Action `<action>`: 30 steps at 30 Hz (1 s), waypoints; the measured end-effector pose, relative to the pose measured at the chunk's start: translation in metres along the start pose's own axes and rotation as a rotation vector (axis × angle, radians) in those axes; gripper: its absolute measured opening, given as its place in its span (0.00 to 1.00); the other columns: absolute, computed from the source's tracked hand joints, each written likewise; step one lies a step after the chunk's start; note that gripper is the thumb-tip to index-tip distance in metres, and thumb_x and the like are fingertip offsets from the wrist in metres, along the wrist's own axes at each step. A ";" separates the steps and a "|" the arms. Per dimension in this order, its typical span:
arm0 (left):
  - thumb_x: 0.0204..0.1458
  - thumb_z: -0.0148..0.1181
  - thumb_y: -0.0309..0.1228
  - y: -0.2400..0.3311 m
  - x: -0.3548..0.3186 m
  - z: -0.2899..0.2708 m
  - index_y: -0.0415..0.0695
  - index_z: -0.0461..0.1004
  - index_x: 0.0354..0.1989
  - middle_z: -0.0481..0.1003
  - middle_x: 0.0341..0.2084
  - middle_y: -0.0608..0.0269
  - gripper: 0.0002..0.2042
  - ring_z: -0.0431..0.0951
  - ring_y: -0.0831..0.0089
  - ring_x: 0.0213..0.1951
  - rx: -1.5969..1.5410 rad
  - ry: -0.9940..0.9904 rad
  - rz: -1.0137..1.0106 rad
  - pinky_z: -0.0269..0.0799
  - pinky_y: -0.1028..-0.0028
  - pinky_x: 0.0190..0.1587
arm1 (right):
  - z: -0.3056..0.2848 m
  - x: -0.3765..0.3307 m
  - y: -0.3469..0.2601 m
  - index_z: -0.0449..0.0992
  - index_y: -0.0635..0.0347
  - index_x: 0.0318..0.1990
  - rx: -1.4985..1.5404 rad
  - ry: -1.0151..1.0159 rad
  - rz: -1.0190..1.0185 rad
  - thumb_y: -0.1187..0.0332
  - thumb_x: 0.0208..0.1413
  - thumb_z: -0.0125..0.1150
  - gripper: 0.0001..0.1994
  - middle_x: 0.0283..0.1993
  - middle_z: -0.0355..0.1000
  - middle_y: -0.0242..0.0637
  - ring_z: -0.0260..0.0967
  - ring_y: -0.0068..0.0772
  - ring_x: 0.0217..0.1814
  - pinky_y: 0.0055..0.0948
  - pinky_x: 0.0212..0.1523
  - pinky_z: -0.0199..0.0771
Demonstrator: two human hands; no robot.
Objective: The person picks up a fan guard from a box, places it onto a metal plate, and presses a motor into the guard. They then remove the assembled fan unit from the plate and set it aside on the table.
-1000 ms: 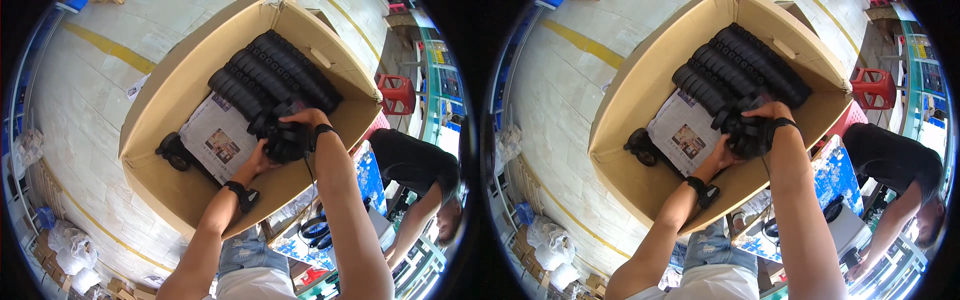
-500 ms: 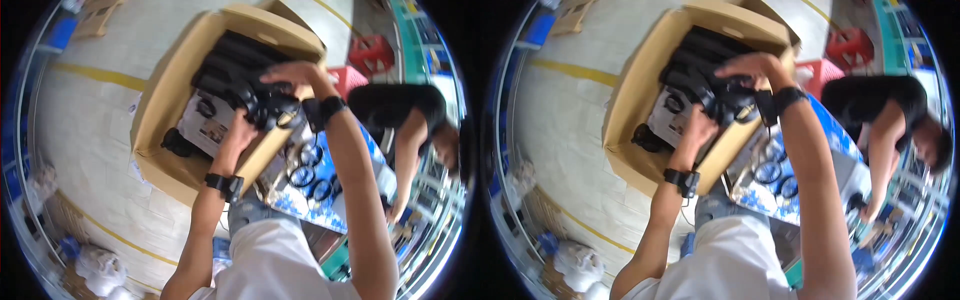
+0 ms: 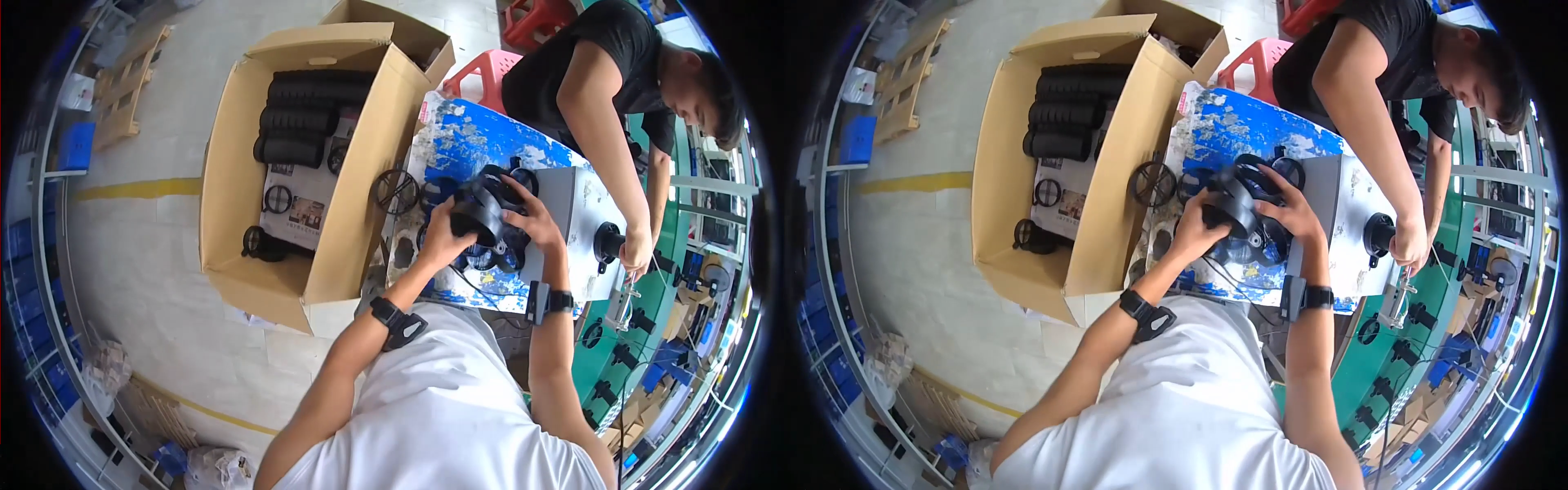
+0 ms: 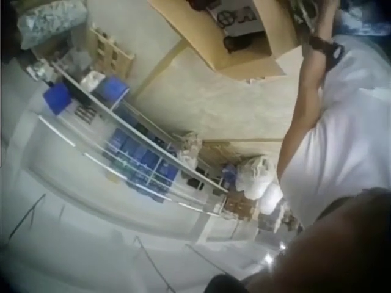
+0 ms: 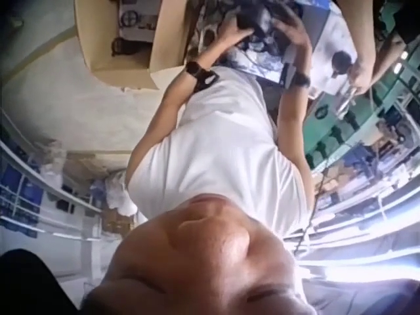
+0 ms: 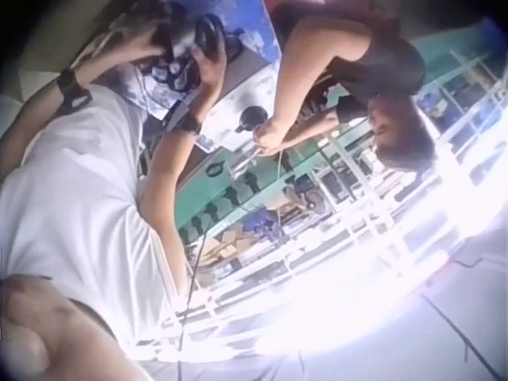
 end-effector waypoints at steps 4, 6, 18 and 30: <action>0.35 0.68 0.31 0.021 -0.002 0.007 0.42 0.54 0.65 0.61 0.56 0.35 0.43 0.60 0.42 0.60 0.254 0.032 0.050 0.60 0.57 0.62 | -0.011 -0.029 0.043 0.57 0.57 0.68 0.099 0.088 -0.062 0.61 0.46 0.68 0.40 0.58 0.67 0.42 0.63 0.33 0.59 0.29 0.61 0.59; 0.36 0.63 0.27 0.028 -0.002 -0.004 0.41 0.61 0.61 0.62 0.56 0.34 0.36 0.62 0.42 0.59 0.366 0.061 0.098 0.61 0.58 0.61 | -0.018 -0.038 0.064 0.60 0.55 0.67 0.090 0.192 0.031 0.63 0.46 0.69 0.38 0.52 0.73 0.44 0.70 0.34 0.53 0.31 0.55 0.67; 0.36 0.66 0.28 -0.054 -0.004 -0.099 0.49 0.63 0.56 0.69 0.45 0.53 0.33 0.69 0.52 0.50 0.855 0.200 -0.021 0.62 0.56 0.54 | 0.015 -0.111 0.071 0.68 0.62 0.54 -0.379 0.583 -0.034 0.65 0.52 0.62 0.23 0.50 0.71 0.51 0.71 0.48 0.51 0.37 0.51 0.70; 0.33 0.60 0.19 0.087 -0.057 -0.073 0.47 0.75 0.46 0.71 0.42 0.54 0.24 0.70 0.55 0.49 0.600 0.073 0.553 0.66 0.60 0.53 | 0.031 -0.154 0.050 0.67 0.61 0.58 0.311 0.557 0.014 0.59 0.57 0.59 0.24 0.55 0.70 0.41 0.71 0.34 0.52 0.30 0.47 0.72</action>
Point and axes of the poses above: each hand's wrist, its own x-axis towards the middle knuckle, its own z-axis out of the palm, y = z × x, the point moved 7 cm from there along x, towards the middle knuckle
